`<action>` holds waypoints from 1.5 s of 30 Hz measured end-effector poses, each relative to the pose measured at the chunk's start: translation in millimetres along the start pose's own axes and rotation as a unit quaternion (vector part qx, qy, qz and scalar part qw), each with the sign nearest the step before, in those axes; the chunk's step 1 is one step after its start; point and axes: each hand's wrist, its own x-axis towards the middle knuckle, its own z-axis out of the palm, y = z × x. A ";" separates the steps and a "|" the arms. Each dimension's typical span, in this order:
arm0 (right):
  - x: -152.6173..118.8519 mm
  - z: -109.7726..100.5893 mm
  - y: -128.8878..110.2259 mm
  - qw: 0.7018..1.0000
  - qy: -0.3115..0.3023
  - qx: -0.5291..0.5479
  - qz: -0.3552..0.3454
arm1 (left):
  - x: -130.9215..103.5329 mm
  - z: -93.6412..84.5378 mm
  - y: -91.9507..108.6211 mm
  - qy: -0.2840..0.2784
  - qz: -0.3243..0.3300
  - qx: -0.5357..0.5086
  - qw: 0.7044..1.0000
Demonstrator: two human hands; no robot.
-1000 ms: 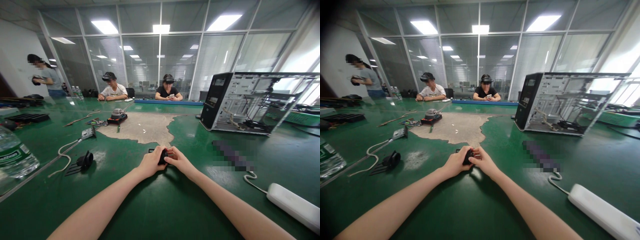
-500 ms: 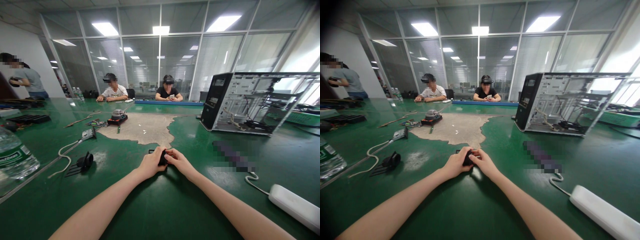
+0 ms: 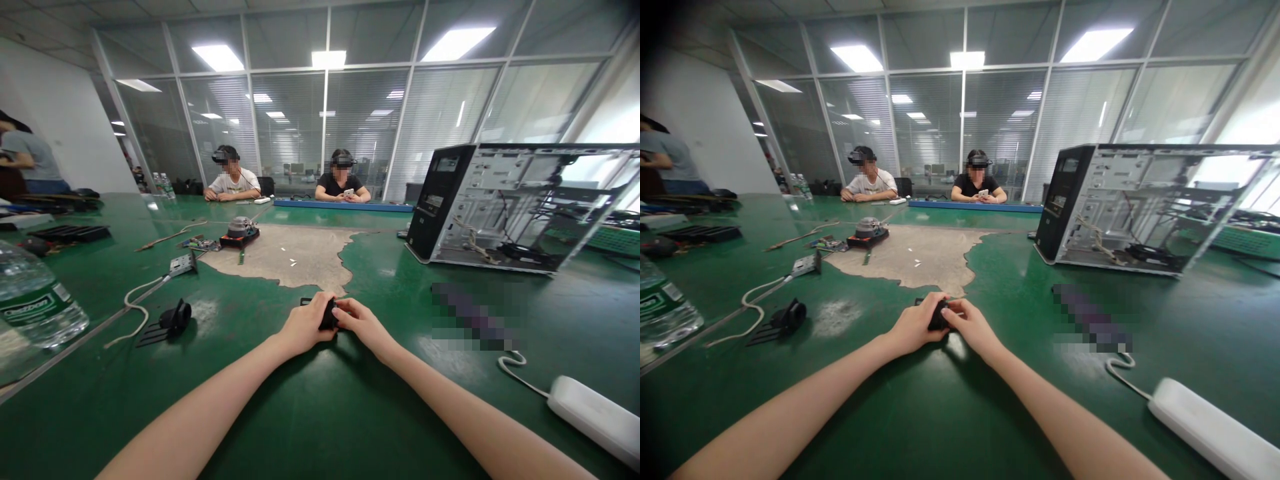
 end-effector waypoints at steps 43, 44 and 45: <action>-1.7 -4.2 1.7 1.000 -0.013 0.010 0.003 | -0.3 -1.0 2.4 -0.013 -0.018 -0.008 1.000; -2.1 -4.3 0.2 1.000 -0.014 0.009 0.005 | -0.2 -0.8 2.4 -0.013 -0.018 -0.008 1.000; -2.6 -4.2 -1.7 1.000 -0.014 0.009 0.007 | -0.2 -0.6 2.3 -0.012 -0.018 -0.007 1.000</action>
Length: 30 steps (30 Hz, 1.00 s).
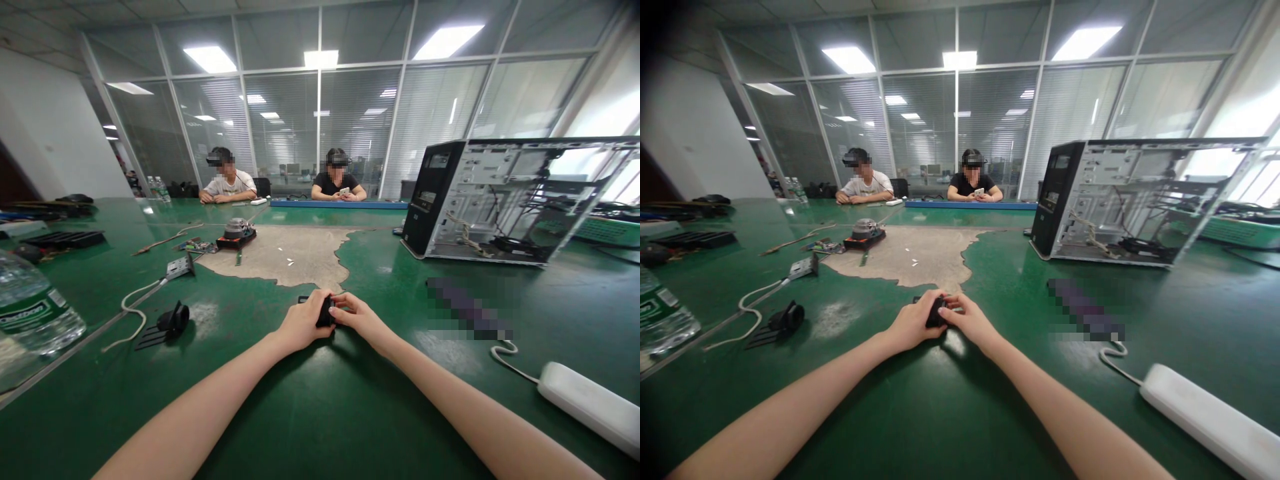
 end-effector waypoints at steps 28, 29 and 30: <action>-0.7 0.6 -2.6 0.999 -0.017 0.036 0.001 | -0.1 -4.4 1.6 -0.009 -0.010 -0.009 1.000; -0.6 1.0 -1.9 0.999 -0.014 0.037 0.002 | -0.2 -5.0 1.8 -0.010 -0.010 -0.009 1.000; -0.3 1.2 -1.1 0.999 -0.012 0.037 0.004 | -0.2 -5.4 1.8 -0.011 -0.010 -0.008 1.000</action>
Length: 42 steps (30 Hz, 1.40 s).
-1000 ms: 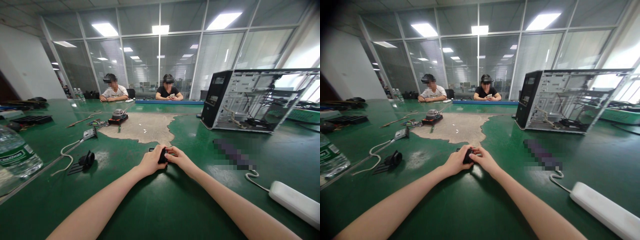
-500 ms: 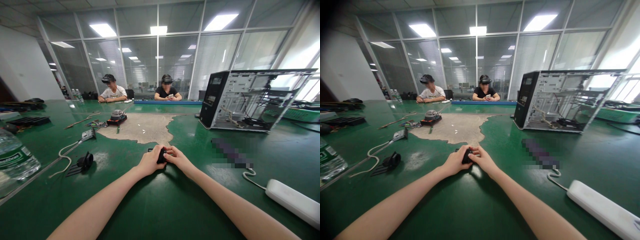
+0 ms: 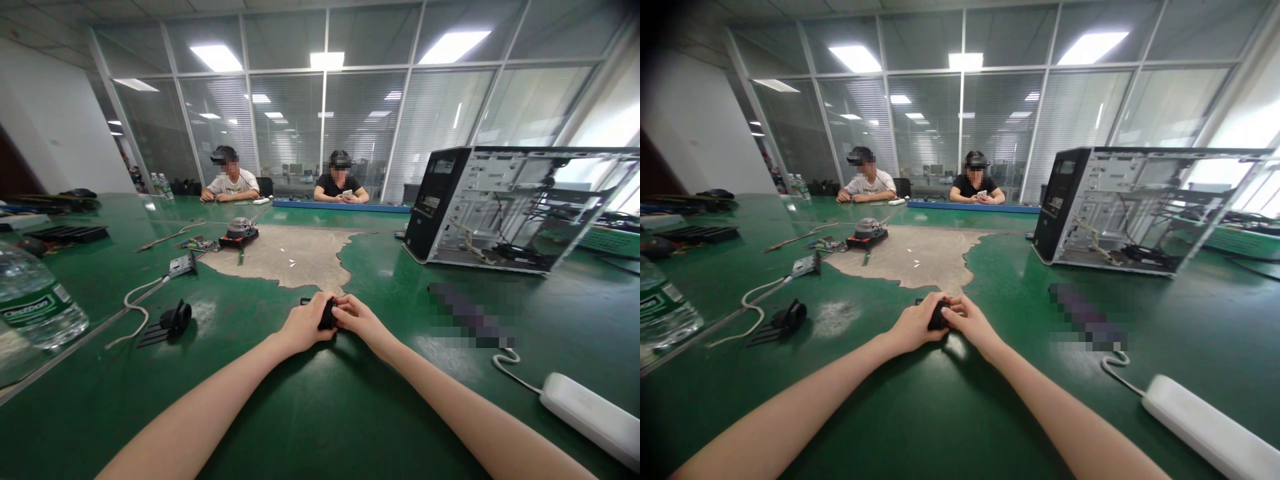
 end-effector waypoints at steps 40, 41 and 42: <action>2.3 -0.1 4.7 1.000 0.006 -0.014 0.014 | -0.4 2.6 -3.1 0.010 0.020 0.015 1.000; 2.0 -0.1 3.3 1.000 0.006 -0.016 0.011 | -0.4 2.5 -2.8 0.010 0.020 0.015 1.000; 1.4 0.0 1.3 1.000 0.005 -0.016 0.009 | -0.4 2.5 -2.6 0.010 0.018 0.015 1.000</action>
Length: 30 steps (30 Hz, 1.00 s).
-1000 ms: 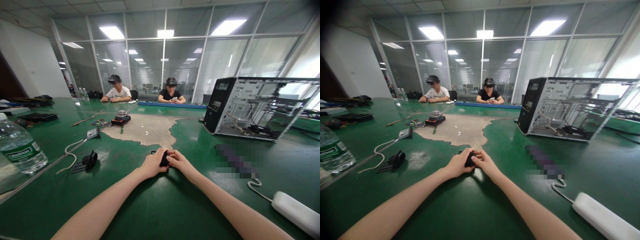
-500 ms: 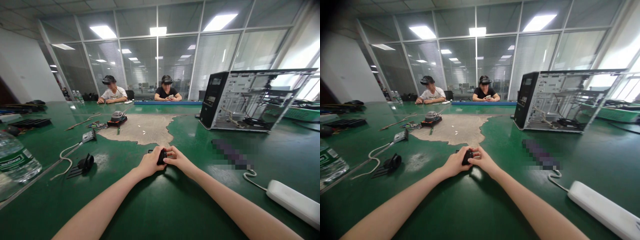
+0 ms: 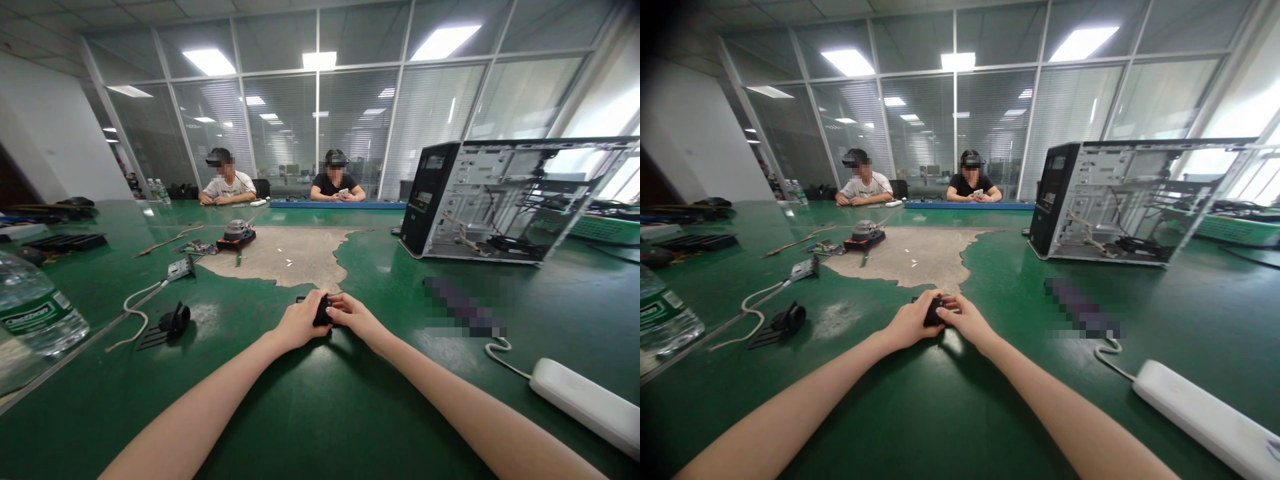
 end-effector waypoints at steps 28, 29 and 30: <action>-5.2 1.5 -10.8 1.000 0.009 0.007 0.002 | 0.4 -1.8 0.9 -0.018 -0.011 -0.011 1.000; -5.8 1.4 -11.9 1.000 0.006 0.008 0.002 | 0.4 -1.8 0.9 -0.019 -0.012 -0.009 1.000; -6.4 1.5 -12.8 1.000 0.003 0.010 0.002 | 0.4 -1.7 0.9 -0.019 -0.013 -0.007 1.000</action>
